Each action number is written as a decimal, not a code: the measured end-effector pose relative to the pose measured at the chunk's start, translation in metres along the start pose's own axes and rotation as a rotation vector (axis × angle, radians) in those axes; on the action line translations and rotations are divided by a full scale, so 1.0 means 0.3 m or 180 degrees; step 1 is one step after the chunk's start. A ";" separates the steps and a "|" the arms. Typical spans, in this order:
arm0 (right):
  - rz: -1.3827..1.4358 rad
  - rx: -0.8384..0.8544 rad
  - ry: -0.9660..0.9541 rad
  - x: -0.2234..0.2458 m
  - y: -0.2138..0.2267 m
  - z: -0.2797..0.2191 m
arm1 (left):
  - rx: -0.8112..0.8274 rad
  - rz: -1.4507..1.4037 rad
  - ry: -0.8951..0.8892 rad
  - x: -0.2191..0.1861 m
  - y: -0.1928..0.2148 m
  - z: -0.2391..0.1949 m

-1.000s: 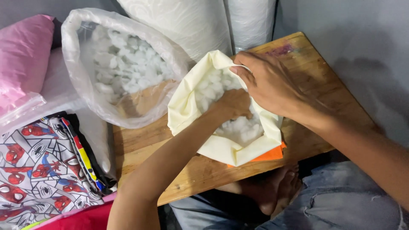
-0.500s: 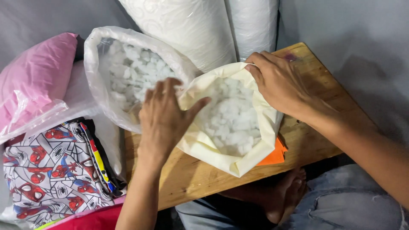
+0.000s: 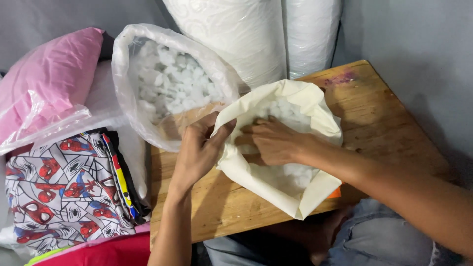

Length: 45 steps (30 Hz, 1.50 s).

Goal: The person takes handfuls of white cotton from a plastic bag and places them into a cream-colored pillowcase. They repeatedly fluff and distribute the cotton inside the case by hand to fill it evenly.

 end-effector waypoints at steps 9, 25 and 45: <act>-0.1151 0.2175 -0.0928 -0.277 -0.340 0.074 | -0.0152 -0.1239 -0.0113 0.084 -0.076 0.038; -0.1517 -0.0284 0.1397 -0.316 -0.401 0.031 | -0.0264 -0.1699 -0.0184 0.102 -0.038 0.057; 0.0614 0.0560 -0.1150 0.021 0.207 -0.315 | -0.0749 -0.0344 0.0240 0.114 0.089 -0.041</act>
Point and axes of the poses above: each hand's wrist, its own z-axis towards the middle knuckle, its own y-axis out of the back of the hand, x = y × z, the point moved 9 cm from there along z, towards the middle knuckle, and after that the axes turned 7 degrees about z, right-handed, at the moved point
